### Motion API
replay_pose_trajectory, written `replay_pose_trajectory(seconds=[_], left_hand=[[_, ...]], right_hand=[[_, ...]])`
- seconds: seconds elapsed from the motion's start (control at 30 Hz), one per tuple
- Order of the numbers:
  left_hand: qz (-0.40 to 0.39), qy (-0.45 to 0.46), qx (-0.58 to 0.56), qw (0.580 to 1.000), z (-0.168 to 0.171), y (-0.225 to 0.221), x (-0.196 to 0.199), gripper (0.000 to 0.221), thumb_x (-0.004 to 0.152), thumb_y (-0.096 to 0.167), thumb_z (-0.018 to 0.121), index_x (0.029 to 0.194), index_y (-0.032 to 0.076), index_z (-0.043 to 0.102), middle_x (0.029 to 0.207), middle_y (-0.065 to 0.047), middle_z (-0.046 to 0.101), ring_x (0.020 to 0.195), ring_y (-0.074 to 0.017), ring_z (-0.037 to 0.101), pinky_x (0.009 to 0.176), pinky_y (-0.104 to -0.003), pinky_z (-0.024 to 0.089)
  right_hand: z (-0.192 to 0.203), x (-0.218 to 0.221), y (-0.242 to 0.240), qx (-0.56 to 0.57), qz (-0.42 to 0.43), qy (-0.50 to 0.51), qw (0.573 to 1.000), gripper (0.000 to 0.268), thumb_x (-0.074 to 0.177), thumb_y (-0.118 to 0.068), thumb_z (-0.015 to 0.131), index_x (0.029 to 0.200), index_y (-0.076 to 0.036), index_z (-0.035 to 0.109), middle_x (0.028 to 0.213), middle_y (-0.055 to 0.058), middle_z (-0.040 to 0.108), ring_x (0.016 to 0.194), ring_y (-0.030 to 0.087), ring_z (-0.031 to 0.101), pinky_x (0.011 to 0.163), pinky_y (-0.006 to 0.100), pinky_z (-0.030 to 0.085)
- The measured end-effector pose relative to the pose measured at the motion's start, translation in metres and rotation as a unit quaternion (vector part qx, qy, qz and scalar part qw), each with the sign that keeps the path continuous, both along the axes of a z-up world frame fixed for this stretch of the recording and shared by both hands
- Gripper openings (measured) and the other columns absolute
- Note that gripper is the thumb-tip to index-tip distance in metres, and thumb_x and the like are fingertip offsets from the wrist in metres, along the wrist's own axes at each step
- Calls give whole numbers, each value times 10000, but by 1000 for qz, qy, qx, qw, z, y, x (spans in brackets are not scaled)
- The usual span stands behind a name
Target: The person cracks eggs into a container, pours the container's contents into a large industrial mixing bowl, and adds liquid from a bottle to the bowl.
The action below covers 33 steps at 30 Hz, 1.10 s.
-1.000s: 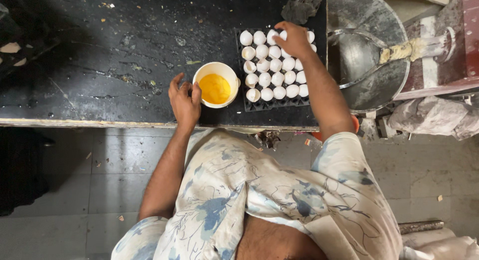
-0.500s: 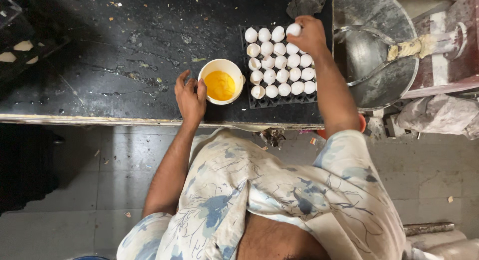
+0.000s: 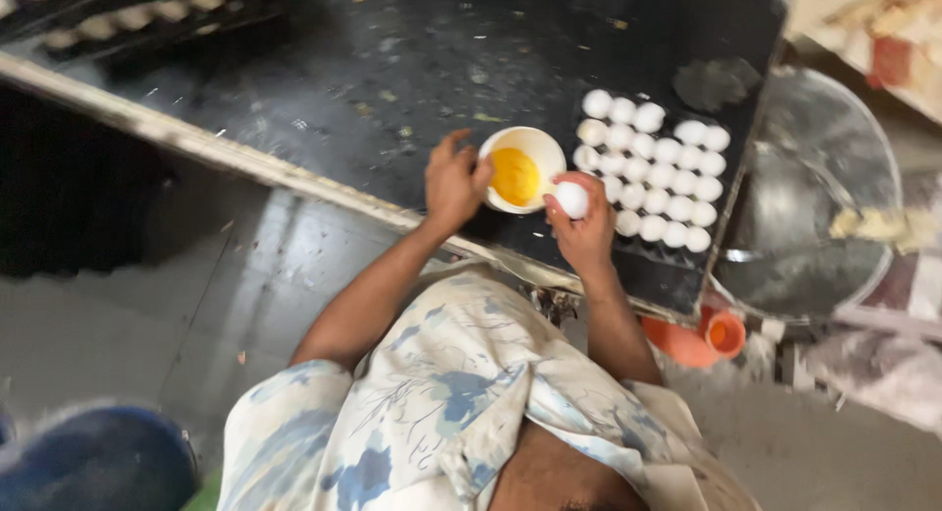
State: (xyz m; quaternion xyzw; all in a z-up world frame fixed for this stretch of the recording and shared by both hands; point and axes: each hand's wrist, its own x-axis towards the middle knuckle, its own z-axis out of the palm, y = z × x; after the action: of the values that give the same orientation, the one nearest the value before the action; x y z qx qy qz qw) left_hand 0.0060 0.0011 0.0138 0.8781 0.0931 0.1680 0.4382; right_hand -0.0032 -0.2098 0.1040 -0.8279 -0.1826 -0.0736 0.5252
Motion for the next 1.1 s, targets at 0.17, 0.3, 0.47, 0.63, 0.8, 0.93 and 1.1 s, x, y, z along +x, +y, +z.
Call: replay_pose_trajectory(seconds=[0.17, 0.3, 0.47, 0.63, 0.8, 0.93, 1.1], left_hand=[[6, -27, 3, 1000, 3, 0, -2, 309, 889, 322, 680, 922, 25, 761, 1379, -198, 614, 1233, -403, 577, 1028, -489, 461], [9, -43, 0, 999, 3, 0, -3, 320, 906, 332, 672, 958, 31, 769, 1386, -199, 606, 1255, -399, 569, 1056, -490, 460], [17, -31, 3, 999, 4, -3, -4, 331, 912, 349, 667, 928, 33, 764, 1391, -210, 594, 1273, -402, 555, 1060, -494, 441], [18, -22, -1, 1000, 7, -2, -7, 342, 912, 366, 672, 907, 35, 756, 1391, -208, 594, 1284, -400, 554, 1057, -492, 447], [21, -23, 2, 1000, 11, -6, -6, 332, 903, 354, 680, 904, 32, 755, 1381, -220, 598, 1266, -413, 559, 1040, -499, 450], [23, -27, -2, 999, 7, 0, -4, 289, 887, 317, 681, 920, 40, 756, 1383, -195, 608, 1248, -397, 578, 1043, -483, 459], [8, -19, -7, 1000, -2, -1, -3, 252, 867, 255, 699, 895, 6, 729, 1390, -173, 621, 1232, -392, 595, 1057, -476, 470]], right_hand=[[10, 5, 10, -212, 25, -128, 969, 369, 924, -57, 808, 1254, -45, 644, 1148, 175, 660, 1016, 330, 670, 869, 399, 546], [17, 8, 12, -89, 30, -45, 995, 453, 925, -56, 765, 1333, -15, 572, 1192, 211, 649, 1008, 326, 657, 870, 388, 544], [15, 20, 25, -124, 32, 4, 992, 422, 963, -142, 768, 1282, 2, 532, 1051, 218, 681, 890, 347, 698, 789, 415, 556], [13, 36, 36, -172, 71, -33, 982, 386, 1017, -199, 765, 1252, 2, 536, 1064, 230, 692, 946, 396, 713, 809, 461, 553], [19, 42, 33, -211, 89, -72, 971, 399, 1019, -222, 749, 1270, 10, 542, 1088, 259, 673, 983, 446, 672, 833, 494, 535], [20, 46, 38, -210, 58, -72, 973, 378, 997, -213, 760, 1257, -14, 571, 1111, 226, 671, 994, 418, 675, 859, 474, 538], [4, 54, 28, -149, 103, -95, 979, 424, 925, -105, 773, 1286, -10, 571, 1196, 185, 646, 1099, 378, 660, 942, 442, 538]])
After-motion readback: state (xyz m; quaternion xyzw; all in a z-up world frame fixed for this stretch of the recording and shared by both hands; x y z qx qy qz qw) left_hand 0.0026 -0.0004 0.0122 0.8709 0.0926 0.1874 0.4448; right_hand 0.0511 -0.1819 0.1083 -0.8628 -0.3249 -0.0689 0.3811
